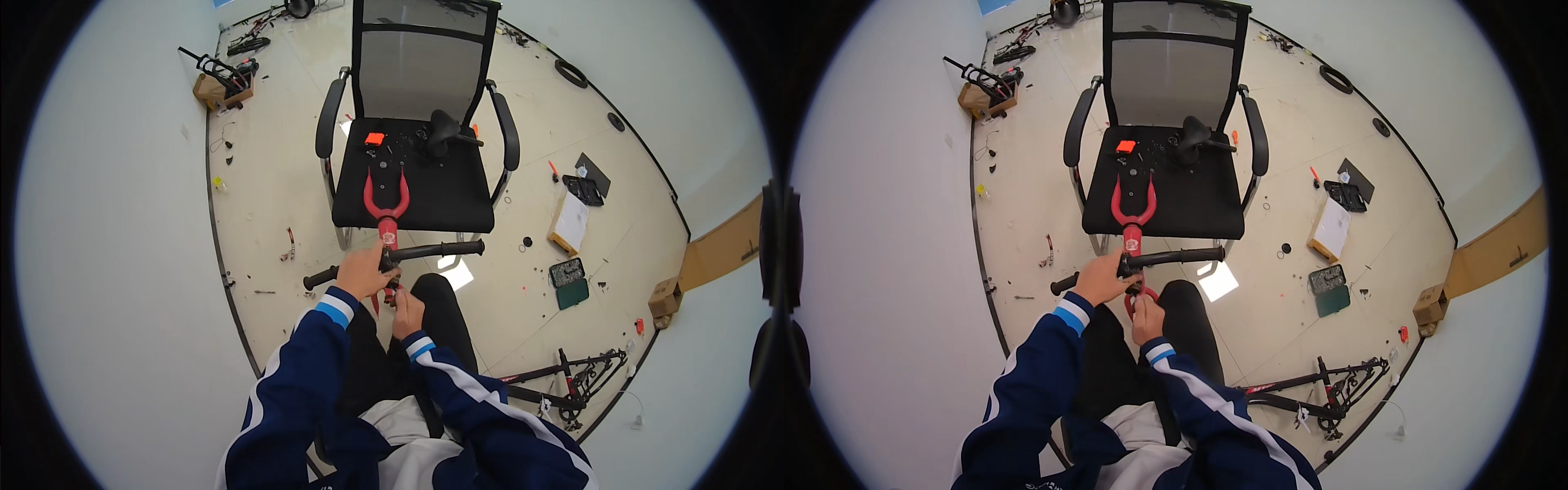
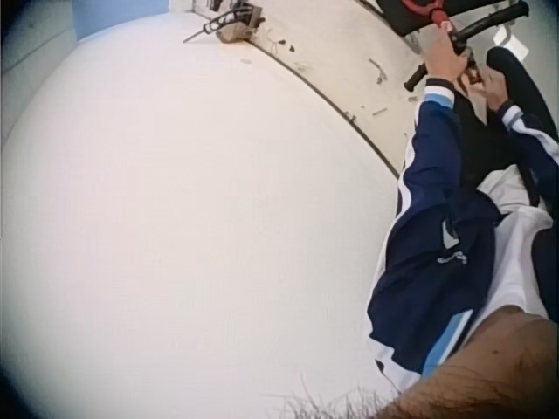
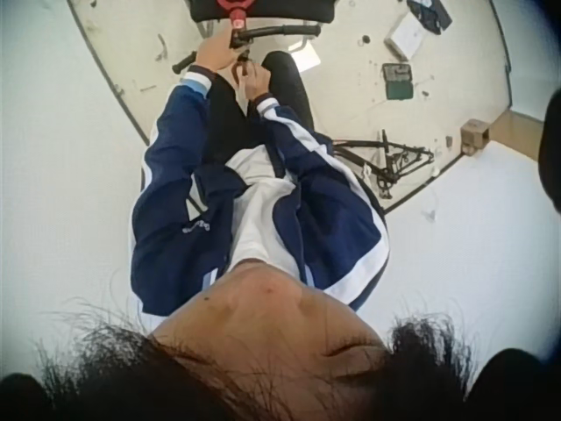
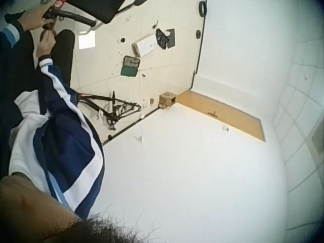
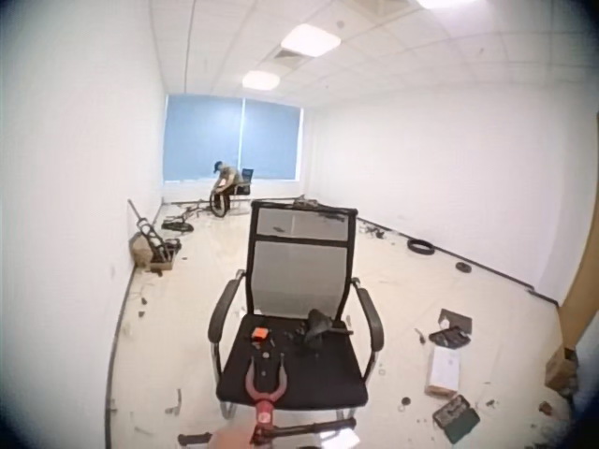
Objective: The person assembles a bicycle handlebar by inserting and tightening bolts, attaching a stem cap, and securing components using an Allen key and a red clamp. The person repeatedly adjusts and tightens the handlebar and stem parts while seated on the floor.
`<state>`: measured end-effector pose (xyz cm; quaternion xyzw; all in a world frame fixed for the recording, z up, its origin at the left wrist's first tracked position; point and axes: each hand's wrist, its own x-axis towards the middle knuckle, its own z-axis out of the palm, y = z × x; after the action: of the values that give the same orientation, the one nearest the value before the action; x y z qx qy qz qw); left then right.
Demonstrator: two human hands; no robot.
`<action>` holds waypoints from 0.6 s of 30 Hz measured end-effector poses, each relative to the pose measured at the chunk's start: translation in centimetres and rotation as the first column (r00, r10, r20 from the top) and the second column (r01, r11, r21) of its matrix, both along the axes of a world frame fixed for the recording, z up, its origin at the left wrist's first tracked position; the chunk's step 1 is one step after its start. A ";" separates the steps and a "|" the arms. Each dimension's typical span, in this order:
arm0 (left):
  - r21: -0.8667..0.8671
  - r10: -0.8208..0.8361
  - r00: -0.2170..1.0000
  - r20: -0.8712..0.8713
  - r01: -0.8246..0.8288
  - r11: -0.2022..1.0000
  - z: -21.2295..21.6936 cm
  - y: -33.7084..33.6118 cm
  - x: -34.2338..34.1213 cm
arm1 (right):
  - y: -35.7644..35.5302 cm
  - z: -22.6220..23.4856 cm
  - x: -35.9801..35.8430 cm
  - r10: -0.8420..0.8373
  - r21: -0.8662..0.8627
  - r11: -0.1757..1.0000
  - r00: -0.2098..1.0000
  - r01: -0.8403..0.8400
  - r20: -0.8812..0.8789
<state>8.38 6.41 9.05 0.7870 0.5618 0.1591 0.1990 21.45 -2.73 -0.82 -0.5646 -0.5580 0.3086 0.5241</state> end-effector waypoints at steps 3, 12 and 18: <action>0.027 -0.007 1.000 0.010 0.006 1.000 0.0 -0.1 -0.2 | 0.6 2.1 1.8 0.075 -0.072 0.995 0.997 -0.073 0.016; -0.004 0.023 1.000 0.004 -0.023 1.000 0.1 -0.3 -0.2 | 0.5 3.7 3.2 0.249 -0.006 0.966 0.923 -0.259 0.293; -0.009 0.017 0.999 0.044 -0.017 1.000 0.4 -0.4 -0.3 | 1.1 4.0 4.7 0.348 -0.026 0.925 0.817 -0.379 0.460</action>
<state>8.10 5.99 9.47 0.7777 0.5646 0.1756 0.2135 26.12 -1.68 3.17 -0.4864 -0.7724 0.2431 0.3282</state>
